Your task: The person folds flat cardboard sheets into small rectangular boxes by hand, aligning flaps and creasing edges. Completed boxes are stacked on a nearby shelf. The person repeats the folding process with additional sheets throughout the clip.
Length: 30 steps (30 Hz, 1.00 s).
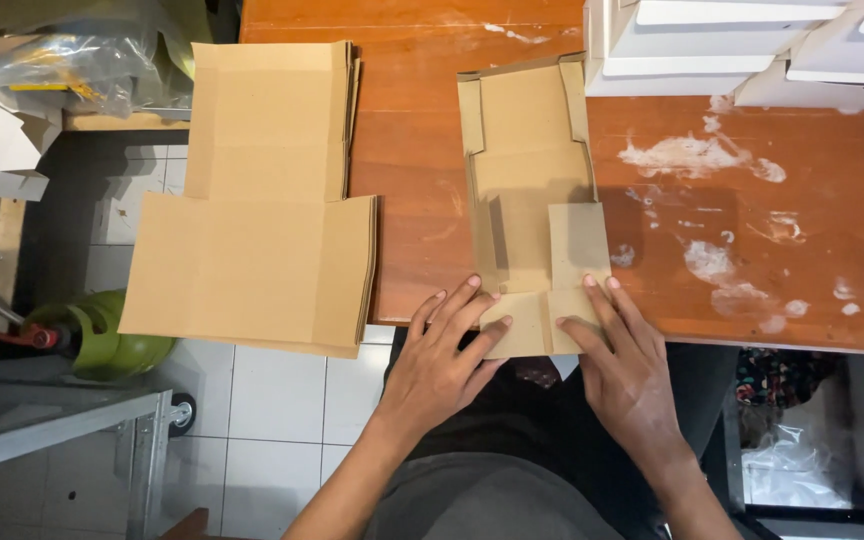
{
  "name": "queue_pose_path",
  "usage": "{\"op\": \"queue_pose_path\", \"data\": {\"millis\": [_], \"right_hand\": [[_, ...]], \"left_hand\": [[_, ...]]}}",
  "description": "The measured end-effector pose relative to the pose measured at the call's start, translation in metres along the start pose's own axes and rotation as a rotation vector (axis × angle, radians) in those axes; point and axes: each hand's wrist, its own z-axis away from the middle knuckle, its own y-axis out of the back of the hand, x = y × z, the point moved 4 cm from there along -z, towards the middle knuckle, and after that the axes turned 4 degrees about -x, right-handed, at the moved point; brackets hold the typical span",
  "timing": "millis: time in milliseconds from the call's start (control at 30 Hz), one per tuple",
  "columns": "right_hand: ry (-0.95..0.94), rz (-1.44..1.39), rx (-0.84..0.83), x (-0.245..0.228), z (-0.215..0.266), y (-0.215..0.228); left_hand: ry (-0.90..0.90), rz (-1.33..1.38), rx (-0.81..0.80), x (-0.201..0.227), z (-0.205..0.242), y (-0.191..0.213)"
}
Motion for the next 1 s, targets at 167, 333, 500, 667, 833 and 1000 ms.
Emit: {"op": "queue_pose_path", "data": {"millis": [167,333,500,667,833,1000], "right_hand": [[0.005,0.031,-0.072,0.003,-0.003,0.002],[0.044,0.064,-0.105,0.004,-0.009,0.011],[0.11,0.107,-0.144,0.008,-0.01,0.013],[0.086,-0.101,-0.117,0.018,-0.014,0.015],[-0.144,-0.321,0.051,0.04,-0.024,0.012],[-0.257,-0.418,0.144,0.058,-0.029,0.0]], "left_hand": [[-0.07,0.153,-0.046,-0.004,-0.005,0.002],[-0.062,0.041,-0.159,-0.008,-0.008,-0.002],[-0.082,-0.024,-0.073,-0.008,-0.01,-0.001],[-0.005,0.249,-0.002,-0.014,-0.016,-0.002],[0.182,0.425,0.042,-0.021,-0.028,-0.001],[0.381,0.553,0.092,-0.033,-0.029,-0.009]]}}
